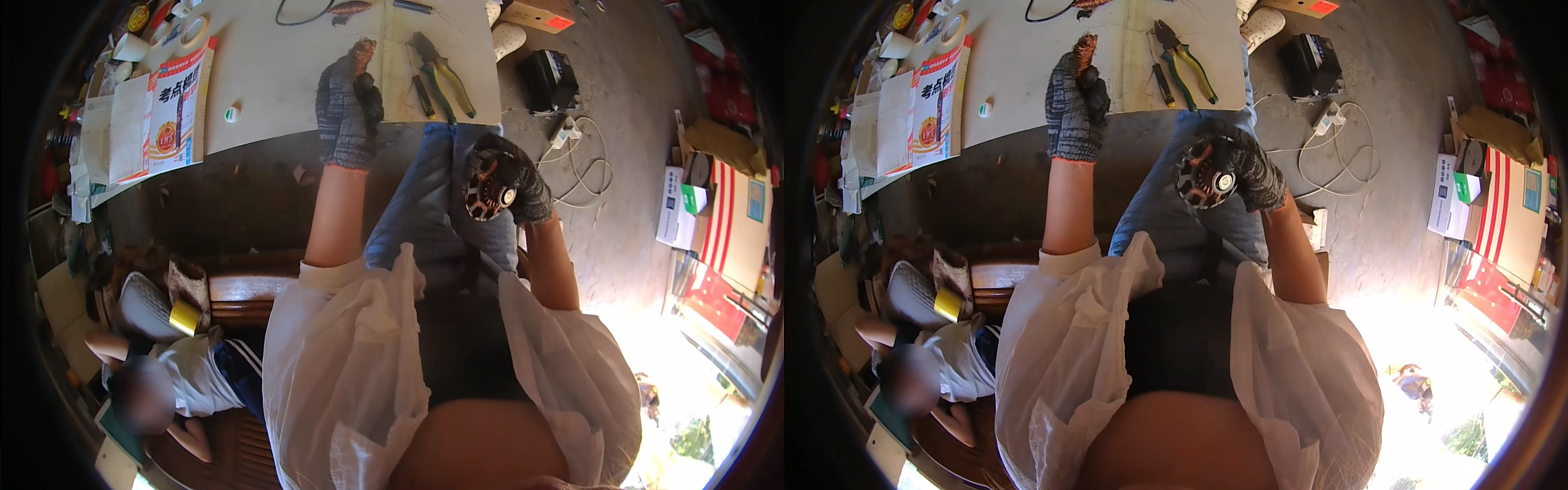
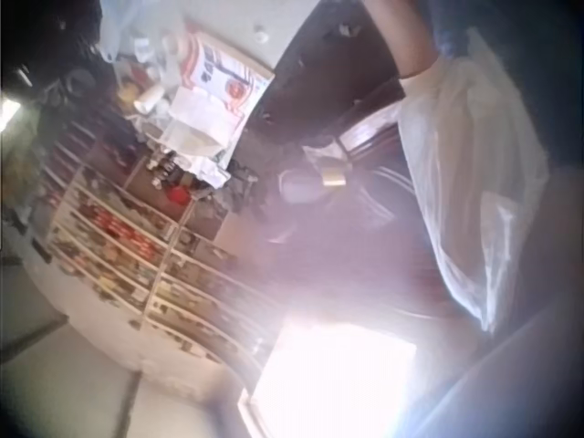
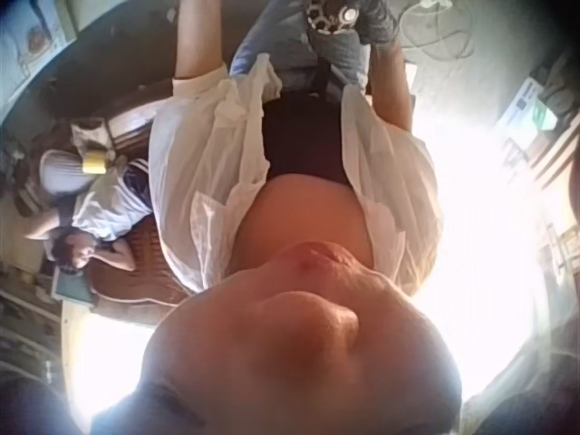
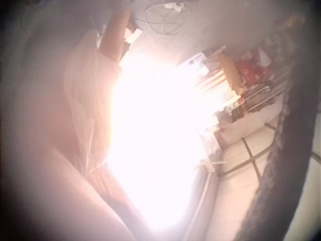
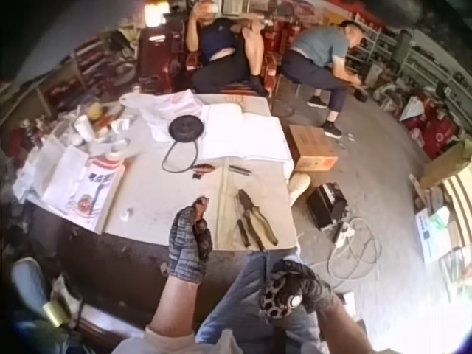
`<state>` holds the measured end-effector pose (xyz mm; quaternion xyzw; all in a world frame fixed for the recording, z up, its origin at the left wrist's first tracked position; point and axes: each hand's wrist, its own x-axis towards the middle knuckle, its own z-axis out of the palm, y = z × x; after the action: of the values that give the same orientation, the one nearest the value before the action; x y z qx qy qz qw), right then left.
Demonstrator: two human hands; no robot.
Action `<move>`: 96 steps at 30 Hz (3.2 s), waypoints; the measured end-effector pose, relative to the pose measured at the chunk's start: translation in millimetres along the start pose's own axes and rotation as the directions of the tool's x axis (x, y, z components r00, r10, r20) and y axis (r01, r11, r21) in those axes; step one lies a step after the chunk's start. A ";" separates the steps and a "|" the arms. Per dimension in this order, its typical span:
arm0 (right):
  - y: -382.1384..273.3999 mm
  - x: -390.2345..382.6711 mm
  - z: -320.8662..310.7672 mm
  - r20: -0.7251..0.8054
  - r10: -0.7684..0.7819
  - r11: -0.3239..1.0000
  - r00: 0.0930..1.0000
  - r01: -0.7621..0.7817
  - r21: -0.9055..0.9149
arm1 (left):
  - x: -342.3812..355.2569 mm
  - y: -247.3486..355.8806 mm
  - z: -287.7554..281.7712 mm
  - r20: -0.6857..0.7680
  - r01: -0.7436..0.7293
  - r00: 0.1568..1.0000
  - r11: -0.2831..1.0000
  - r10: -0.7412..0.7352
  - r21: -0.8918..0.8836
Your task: The person sits at a cluttered table and uses pliers to wind copper wire around a small cylindrical metal component. They repeatedly pick up the pliers, wrap the wire, and adjust the coil with gloved hands.
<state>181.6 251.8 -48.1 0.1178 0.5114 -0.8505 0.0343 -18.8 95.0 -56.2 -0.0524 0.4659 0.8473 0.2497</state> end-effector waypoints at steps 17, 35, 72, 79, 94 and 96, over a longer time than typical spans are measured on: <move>-10.8 57.1 31.5 -0.257 -0.209 0.359 0.944 -0.171 -0.918 | -73.7 64.8 25.7 0.383 0.201 0.923 0.892 -0.034 -0.405; -4.0 71.1 22.9 -0.220 0.024 0.965 0.975 0.034 0.260 | -38.5 16.4 -76.8 0.486 -0.574 0.797 0.197 0.359 0.795; -18.7 70.5 59.4 -0.074 -0.136 -0.086 0.988 -0.086 -0.993 | -61.5 112.3 -76.8 0.892 -0.650 0.329 -0.611 0.311 0.452; -18.5 48.9 33.1 0.304 -0.576 -0.323 0.759 0.130 -0.937 | -76.6 122.8 -46.6 0.810 -0.619 0.382 -0.528 0.445 0.582; -34.8 48.1 23.1 0.011 -0.759 -0.032 0.651 -0.020 -0.999 | -96.0 76.3 -65.0 0.520 -0.616 0.786 0.483 0.333 0.622; -38.2 48.4 17.9 -0.272 -0.671 0.446 0.689 0.082 -0.891 | -92.7 75.2 -68.6 0.489 -0.572 0.817 0.541 0.306 0.617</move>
<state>124.9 257.3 -18.6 0.2220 0.8420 -0.4035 -0.2810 16.5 -28.8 -7.4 0.3133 0.7181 0.6138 0.0973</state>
